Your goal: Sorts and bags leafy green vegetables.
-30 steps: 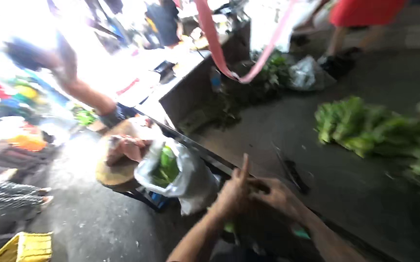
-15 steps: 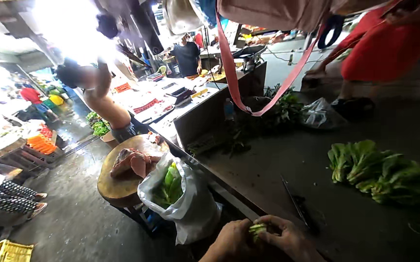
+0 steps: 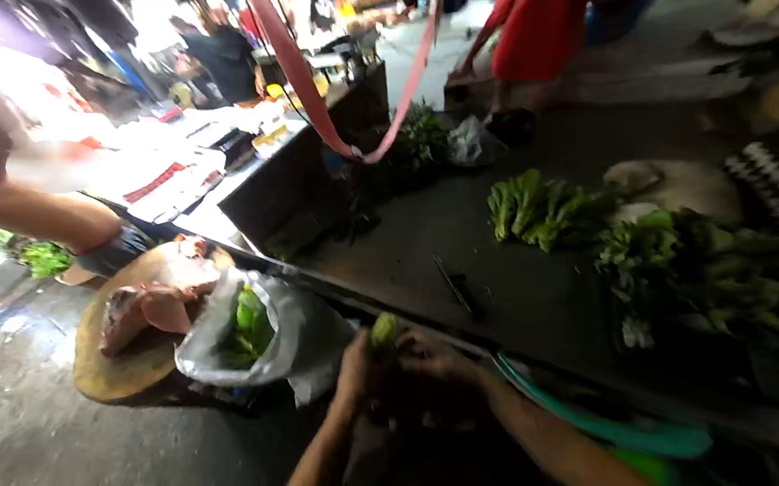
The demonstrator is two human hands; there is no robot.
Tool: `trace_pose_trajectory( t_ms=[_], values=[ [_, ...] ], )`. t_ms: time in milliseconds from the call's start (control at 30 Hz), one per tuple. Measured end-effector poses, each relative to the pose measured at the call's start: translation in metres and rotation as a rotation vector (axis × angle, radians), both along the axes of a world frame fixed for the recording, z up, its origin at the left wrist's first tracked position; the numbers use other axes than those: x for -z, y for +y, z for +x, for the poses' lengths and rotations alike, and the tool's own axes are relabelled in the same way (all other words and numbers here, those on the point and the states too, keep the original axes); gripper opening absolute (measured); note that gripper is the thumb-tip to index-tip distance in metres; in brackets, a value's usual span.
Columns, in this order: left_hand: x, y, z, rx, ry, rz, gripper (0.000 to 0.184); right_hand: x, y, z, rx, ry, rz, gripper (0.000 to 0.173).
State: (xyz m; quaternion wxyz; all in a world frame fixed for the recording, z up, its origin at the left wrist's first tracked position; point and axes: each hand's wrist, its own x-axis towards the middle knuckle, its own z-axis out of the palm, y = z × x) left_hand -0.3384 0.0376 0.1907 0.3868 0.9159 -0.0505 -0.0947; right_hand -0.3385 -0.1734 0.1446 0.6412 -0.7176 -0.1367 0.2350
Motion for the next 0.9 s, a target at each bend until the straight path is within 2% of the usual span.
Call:
trace_pose_trajectory(
  t_ms=[67, 133, 233, 300, 367, 433, 533, 600, 667, 767, 833, 900],
  values=[
    [-0.016, 0.004, 0.011, -0.086, 0.074, 0.036, 0.053, -0.027, 0.008, -0.007, -0.011, -0.109, -0.137, 0.06],
    [-0.019, 0.012, 0.026, -0.143, 0.106, 0.029, 0.055, -0.047, 0.018, -0.011, -0.08, -0.294, -0.207, 0.052],
    [-0.013, 0.023, 0.038, -0.142, 0.087, -0.046, 0.054, -0.067, 0.028, -0.025, -0.245, -0.478, -0.135, 0.035],
    [-0.009, 0.03, 0.04, -0.099, 0.098, -0.112, 0.055, -0.07, 0.026, -0.033, -0.322, -0.48, -0.058, 0.028],
    [-0.004, 0.037, 0.04, -0.029, 0.13, -0.182, 0.052, -0.063, 0.014, -0.032, -0.271, -0.344, -0.008, 0.025],
    [-0.003, 0.042, 0.036, 0.05, 0.134, -0.314, 0.044, -0.045, -0.001, -0.025, -0.053, -0.126, 0.062, 0.026],
    [-0.009, 0.045, 0.021, 0.184, 0.138, -0.587, 0.043, -0.013, -0.017, -0.008, 0.279, 0.278, 0.331, 0.025],
    [-0.014, 0.041, 0.014, 0.254, 0.148, -0.637, 0.047, -0.003, -0.015, -0.001, 0.388, 0.519, 0.476, 0.032],
    [-0.017, 0.034, 0.011, 0.297, 0.099, -0.581, 0.05, -0.003, -0.004, 0.006, 0.427, 0.667, 0.53, 0.032],
    [-0.029, 0.024, 0.011, 0.343, -0.01, -0.274, 0.048, -0.01, 0.014, 0.022, 0.489, 0.776, 0.58, 0.027],
    [-0.035, 0.02, 0.011, 0.394, -0.05, -0.046, 0.049, -0.017, 0.018, 0.033, 0.505, 0.773, 0.563, 0.024],
    [-0.039, 0.016, 0.01, 0.411, -0.046, 0.174, 0.049, -0.034, 0.016, 0.04, 0.433, 0.661, 0.489, 0.021]
  ],
)
